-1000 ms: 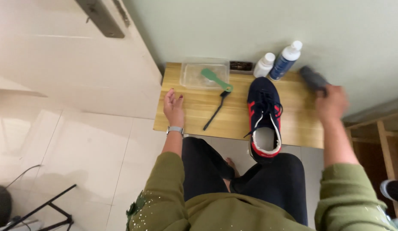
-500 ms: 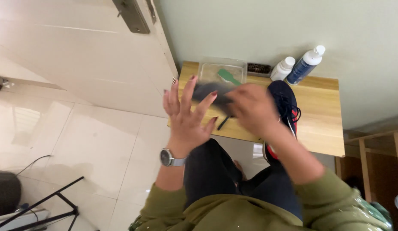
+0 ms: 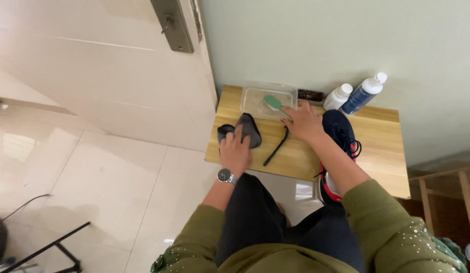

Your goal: The person cleans a dark blue sneaker with red accents using a green brush and a dark cloth. They dip the brush into a plastic container of water, scrub the shoe's upper and sole, and wipe it with the cloth. The person also moves a small pouch and a black brush on the table to clear space.

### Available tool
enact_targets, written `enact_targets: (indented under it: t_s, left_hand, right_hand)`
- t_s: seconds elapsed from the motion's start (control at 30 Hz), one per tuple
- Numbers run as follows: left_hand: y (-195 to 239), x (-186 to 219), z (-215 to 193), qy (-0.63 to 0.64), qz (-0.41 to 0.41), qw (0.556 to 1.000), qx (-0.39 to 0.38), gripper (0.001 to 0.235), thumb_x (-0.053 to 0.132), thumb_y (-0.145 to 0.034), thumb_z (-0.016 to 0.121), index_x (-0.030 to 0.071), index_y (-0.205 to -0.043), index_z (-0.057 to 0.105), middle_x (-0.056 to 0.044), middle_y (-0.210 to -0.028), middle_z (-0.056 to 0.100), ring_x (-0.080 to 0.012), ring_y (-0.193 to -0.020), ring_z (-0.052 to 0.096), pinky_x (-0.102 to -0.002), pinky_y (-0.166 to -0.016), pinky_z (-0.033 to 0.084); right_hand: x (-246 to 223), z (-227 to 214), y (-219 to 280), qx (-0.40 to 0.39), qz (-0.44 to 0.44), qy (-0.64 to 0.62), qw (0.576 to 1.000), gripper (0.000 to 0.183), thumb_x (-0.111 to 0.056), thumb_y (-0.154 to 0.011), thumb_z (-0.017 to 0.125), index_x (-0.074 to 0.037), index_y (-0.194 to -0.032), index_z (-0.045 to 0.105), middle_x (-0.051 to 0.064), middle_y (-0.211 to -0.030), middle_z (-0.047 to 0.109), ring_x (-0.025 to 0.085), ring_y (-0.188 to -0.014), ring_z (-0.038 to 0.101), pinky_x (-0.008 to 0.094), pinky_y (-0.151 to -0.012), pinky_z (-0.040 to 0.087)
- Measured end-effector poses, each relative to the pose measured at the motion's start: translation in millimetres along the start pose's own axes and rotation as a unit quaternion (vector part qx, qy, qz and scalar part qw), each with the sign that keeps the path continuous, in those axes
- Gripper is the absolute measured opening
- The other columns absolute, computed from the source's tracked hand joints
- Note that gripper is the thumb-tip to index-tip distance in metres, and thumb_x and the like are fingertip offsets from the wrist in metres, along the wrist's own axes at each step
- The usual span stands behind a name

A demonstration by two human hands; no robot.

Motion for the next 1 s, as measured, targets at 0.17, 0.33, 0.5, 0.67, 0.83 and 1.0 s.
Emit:
enact_targets:
  t_s: [0.17,0.33,0.5,0.67,0.83,1.0]
  left_hand:
    - [-3.8,24.1,51.9,0.017,0.073,0.987,-0.145,0.045,0.019,-0.089,0.058,0.013,-0.133,0.063,-0.014,-0.143,0.059,-0.0388,-0.133,0.051,-0.058,-0.101,0.041]
    - [-1.3,17.6,83.7,0.018,0.056,0.957,-0.285,0.049,0.011,-0.1,0.044,0.012,-0.149,0.049,-0.01,-0.156,0.048,-0.0371,-0.147,0.039,-0.063,-0.112,0.035]
    - [-8.4,2.5,58.6,-0.006,0.023,0.957,-0.288,0.052,0.01,-0.096,0.045,0.024,-0.146,0.053,0.001,-0.158,0.046,-0.0423,-0.15,0.027,-0.076,-0.111,0.02]
    - [-3.4,-50.2,71.1,-0.031,-0.05,0.949,-0.308,0.053,0.014,-0.099,0.038,0.034,-0.146,0.052,0.008,-0.162,0.041,-0.0413,-0.151,0.025,-0.076,-0.11,0.024]
    - [3.2,-75.4,78.5,-0.018,-0.095,0.952,-0.292,0.051,0.018,-0.099,0.044,0.022,-0.15,0.052,-0.007,-0.162,0.041,-0.0421,-0.15,0.032,-0.063,-0.111,0.035]
    - [13.0,2.6,87.4,-0.044,-0.023,0.973,-0.224,0.051,0.017,-0.087,0.055,0.022,-0.137,0.062,-0.007,-0.149,0.054,-0.0381,-0.139,0.047,-0.054,-0.1,0.046]
  right_hand:
    - [26.9,47.7,-11.2,0.008,-0.039,-0.037,0.999,0.039,-0.03,-0.104,0.054,-0.025,-0.142,0.064,0.02,-0.133,0.051,0.047,-0.112,0.065,0.057,-0.08,0.059]
    - [42.6,77.3,-31.0,0.137,-0.096,-0.049,0.985,0.034,-0.02,-0.096,0.059,-0.018,-0.125,0.075,0.018,-0.117,0.052,0.046,-0.091,0.07,0.049,-0.068,0.062]
    - [49.6,75.9,-31.7,0.123,-0.093,-0.049,0.987,0.036,-0.017,-0.096,0.057,-0.019,-0.127,0.075,0.02,-0.107,0.055,0.046,-0.088,0.069,0.049,-0.068,0.062]
    - [48.2,82.0,-30.7,0.051,-0.085,0.061,0.993,0.056,-0.02,-0.089,0.064,-0.024,-0.145,0.063,0.021,-0.107,0.058,0.04,-0.09,0.069,0.045,-0.07,0.062]
    - [33.9,66.2,-19.9,-0.014,-0.066,0.045,0.997,0.056,-0.026,-0.096,0.047,-0.018,-0.151,0.055,0.022,-0.109,0.056,0.041,-0.088,0.069,0.048,-0.069,0.062]
    - [23.8,60.0,-13.9,-0.01,-0.047,0.013,0.999,0.056,-0.033,-0.1,0.043,-0.017,-0.153,0.052,0.024,-0.114,0.059,0.046,-0.093,0.071,0.054,-0.071,0.061]
Point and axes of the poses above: each hand's wrist, its own y-axis away from the middle knuckle, its own z-axis out of the palm, x = y × z, the point moved 7 cm from there along -y, towards the middle knuckle
